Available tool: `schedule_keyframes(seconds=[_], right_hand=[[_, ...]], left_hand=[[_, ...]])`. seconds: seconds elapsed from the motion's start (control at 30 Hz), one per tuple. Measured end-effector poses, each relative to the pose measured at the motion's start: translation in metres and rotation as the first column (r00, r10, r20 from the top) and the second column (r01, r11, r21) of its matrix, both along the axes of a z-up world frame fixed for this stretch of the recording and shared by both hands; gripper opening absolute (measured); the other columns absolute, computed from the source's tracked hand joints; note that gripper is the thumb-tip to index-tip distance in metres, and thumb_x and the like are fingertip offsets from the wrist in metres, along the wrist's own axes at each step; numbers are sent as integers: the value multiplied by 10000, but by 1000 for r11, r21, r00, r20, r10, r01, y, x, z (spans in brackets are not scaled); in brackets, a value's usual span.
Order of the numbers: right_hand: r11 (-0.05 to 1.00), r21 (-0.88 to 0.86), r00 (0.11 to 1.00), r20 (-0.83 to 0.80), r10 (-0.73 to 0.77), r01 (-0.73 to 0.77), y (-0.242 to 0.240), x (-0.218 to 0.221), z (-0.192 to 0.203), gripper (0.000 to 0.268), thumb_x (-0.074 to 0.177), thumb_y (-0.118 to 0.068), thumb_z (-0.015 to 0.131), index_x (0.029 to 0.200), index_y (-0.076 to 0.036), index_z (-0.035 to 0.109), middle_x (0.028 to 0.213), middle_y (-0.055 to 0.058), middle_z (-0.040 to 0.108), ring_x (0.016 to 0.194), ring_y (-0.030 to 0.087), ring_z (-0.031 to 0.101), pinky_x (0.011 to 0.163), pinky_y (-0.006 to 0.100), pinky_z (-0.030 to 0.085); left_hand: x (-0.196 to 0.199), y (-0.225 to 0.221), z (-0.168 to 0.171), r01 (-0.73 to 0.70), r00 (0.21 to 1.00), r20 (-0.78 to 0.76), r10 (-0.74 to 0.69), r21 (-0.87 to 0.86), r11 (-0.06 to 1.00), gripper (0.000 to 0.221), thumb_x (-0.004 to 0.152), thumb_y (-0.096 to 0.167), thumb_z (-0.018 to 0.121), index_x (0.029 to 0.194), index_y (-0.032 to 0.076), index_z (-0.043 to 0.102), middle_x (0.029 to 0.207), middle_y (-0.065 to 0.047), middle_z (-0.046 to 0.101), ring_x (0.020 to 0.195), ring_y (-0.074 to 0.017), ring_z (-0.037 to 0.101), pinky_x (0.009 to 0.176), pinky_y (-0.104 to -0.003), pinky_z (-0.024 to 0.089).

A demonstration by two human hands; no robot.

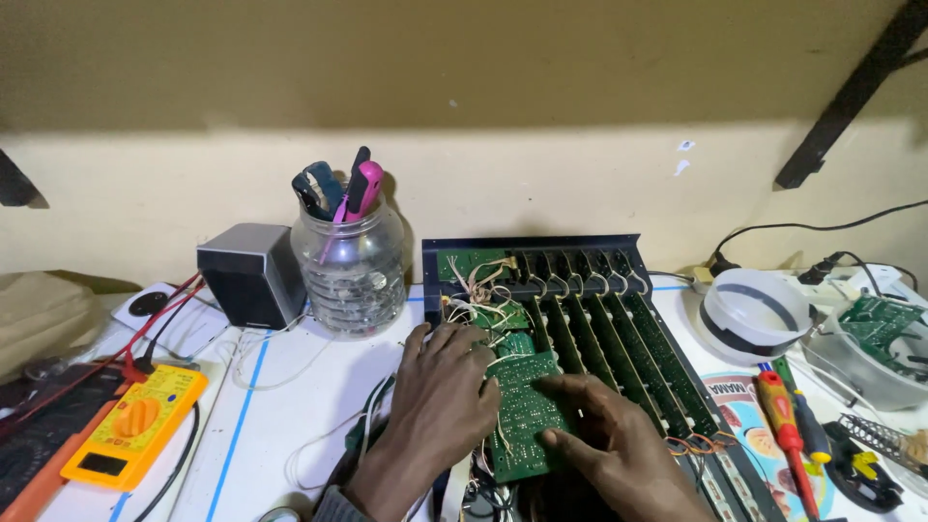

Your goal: Removing a secondary circuit board from an electronic device using a screwdriver, pliers, and a soldering iron.

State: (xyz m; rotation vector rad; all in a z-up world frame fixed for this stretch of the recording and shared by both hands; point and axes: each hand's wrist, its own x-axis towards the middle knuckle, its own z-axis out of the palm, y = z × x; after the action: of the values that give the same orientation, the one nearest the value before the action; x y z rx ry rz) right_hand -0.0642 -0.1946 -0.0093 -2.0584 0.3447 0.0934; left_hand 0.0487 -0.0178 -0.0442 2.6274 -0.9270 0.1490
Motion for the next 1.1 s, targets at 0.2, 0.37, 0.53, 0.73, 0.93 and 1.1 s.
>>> schedule_keyframes(seconds=[0.2,0.37,0.53,0.73,0.93,1.1], right_hand=[[1000,1,996,89,23,-23,-1,-5,-1,515,821,-293,766,1332,-257,726,1441,-74,731,1353,119,678,1098,350,558],[991,-47,991,-28,-129,128,-4,-15,19,531,834,-391,706,1354,-283,697,1438,-57,730,1278,170,726,1006,358,650],[923,-149,844,475,-249,356,-44,-61,10,322,770,-229,796,1070,-145,877,777,8,933,439,109,666,447,252,564],[449,130,331,503,-798,884,-65,-125,-30,138,995,-95,755,970,39,735,798,174,728,607,220,570,579,318,442],[77,522,18,118,-993,849,-150,-165,-107,219,1086,-313,715,1205,-139,653,869,116,591,585,193,513,560,249,440],[374,449,292,243,-925,812,-203,-174,-88,355,1189,-227,553,1494,-66,468,1024,276,482,799,430,531,626,506,393]], left_hand=[[5,11,-2,51,999,7,-51,-119,992,341,880,221,679,1207,135,719,1411,-72,612,1354,-271,497,1234,-571,178],[-9,28,14,219,971,142,-192,-213,952,323,839,97,679,1143,163,766,1332,-80,670,1281,-263,569,1259,-600,95],[-18,34,24,596,802,145,-579,-159,787,453,724,-39,724,1130,159,766,1288,-72,733,1295,-211,617,1250,-607,106],[17,33,-31,576,803,-11,-596,-237,782,276,763,98,804,1002,219,874,1236,-32,789,1200,-222,684,1191,-570,261],[5,28,-11,486,839,-157,-521,-218,847,65,867,207,754,906,206,806,944,0,810,1038,-156,751,1283,-527,221],[-4,30,7,436,852,-188,-489,-261,861,170,942,232,610,916,196,775,984,3,758,1125,-227,643,1237,-536,284]])
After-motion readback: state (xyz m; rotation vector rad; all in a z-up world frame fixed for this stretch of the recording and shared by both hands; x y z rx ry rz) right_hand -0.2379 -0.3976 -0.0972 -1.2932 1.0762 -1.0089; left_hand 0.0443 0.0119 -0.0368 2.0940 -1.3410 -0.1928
